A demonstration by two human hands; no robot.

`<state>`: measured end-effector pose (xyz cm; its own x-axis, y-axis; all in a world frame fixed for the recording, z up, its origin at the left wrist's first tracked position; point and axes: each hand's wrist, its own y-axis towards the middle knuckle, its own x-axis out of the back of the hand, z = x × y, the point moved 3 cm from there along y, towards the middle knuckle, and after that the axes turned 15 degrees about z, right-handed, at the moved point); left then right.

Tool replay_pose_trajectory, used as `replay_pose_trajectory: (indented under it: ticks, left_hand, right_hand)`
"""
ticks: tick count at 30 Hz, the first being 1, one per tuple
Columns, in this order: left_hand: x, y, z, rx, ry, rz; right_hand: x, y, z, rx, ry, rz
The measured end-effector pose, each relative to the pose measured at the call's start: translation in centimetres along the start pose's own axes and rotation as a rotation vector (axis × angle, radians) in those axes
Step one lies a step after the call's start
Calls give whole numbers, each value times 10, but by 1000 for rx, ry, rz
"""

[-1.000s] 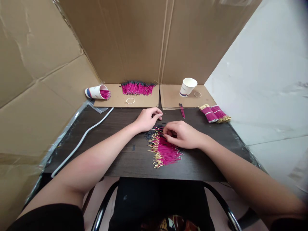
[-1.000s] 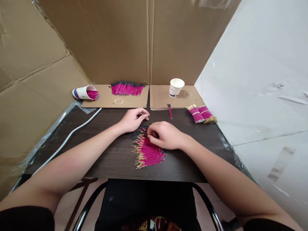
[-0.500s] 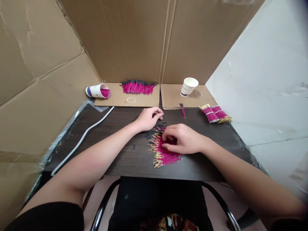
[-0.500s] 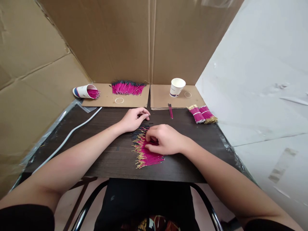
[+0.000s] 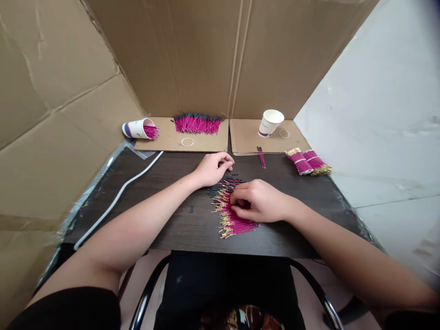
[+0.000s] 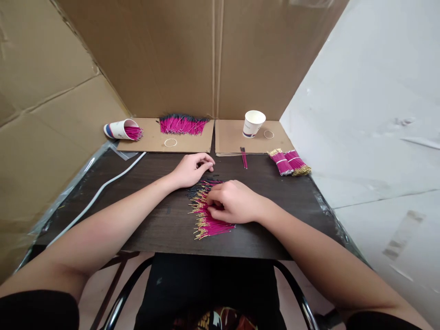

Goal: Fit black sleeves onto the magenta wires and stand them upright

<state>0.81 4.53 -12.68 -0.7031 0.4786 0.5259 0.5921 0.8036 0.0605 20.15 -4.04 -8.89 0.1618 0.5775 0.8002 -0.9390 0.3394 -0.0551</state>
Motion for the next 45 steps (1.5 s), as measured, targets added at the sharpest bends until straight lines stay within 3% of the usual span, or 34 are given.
replay_pose_trajectory:
  ticks: [5, 10, 15, 19, 24, 45]
  left_hand:
    - [0, 0, 1, 1, -15, -5]
    - [1, 1, 5, -5, -27, -5]
    - [1, 2, 8, 0, -55, -2]
    - [2, 2, 8, 8, -59, 5]
    - [2, 2, 8, 5, -70, 12]
    - [0, 1, 6, -20, -101, 47]
  right_hand:
    - [2, 0, 1, 43, 49, -44]
    - [16, -4, -2, 41, 111, -229]
    - [28, -13, -36, -122, 123, -492]
    - [28, -14, -66, -212, 113, -608]
    - [23, -11, -78, -254, 99, -618]
    - [21, -8, -74, -240, 61, -542]
